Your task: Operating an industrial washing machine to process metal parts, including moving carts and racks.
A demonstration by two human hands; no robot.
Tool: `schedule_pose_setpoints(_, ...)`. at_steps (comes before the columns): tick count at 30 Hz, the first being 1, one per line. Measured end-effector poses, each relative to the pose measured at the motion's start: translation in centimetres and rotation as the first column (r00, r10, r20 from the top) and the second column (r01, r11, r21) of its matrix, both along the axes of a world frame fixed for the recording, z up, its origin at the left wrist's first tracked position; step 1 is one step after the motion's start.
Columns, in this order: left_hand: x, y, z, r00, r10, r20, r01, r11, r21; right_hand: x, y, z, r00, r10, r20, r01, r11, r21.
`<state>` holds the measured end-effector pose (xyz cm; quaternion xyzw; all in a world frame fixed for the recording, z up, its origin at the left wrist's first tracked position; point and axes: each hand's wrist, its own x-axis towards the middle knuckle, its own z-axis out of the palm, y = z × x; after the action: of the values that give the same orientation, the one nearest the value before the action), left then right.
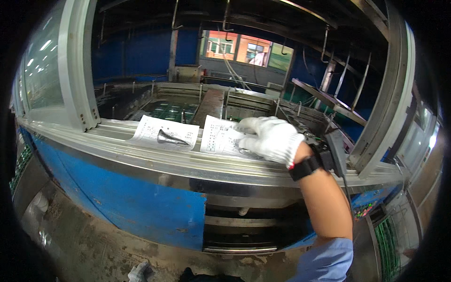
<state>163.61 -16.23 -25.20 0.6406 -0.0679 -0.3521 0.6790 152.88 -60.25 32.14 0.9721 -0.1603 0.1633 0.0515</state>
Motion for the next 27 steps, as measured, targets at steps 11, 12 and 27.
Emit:
schedule_pose_setpoints(11,0.4,0.3,-3.2,0.851,-0.359,0.383,0.303,0.932,0.200,1.2,-2.2,-2.6,0.889,0.379,0.259,-0.359,0.925,-0.121)
schedule_pose_setpoints(12,0.5,0.0,-3.0,0.881,-0.337,0.333,0.300,0.941,0.159,0.9,-2.6,-2.8,0.898,0.352,0.264,-0.354,0.934,-0.043)
schedule_pose_setpoints(27,3.8,0.2,-5.8,0.898,-0.354,0.262,0.332,0.935,0.128,0.3,-2.7,-3.6,0.833,0.405,0.377,-0.391,0.913,-0.118)
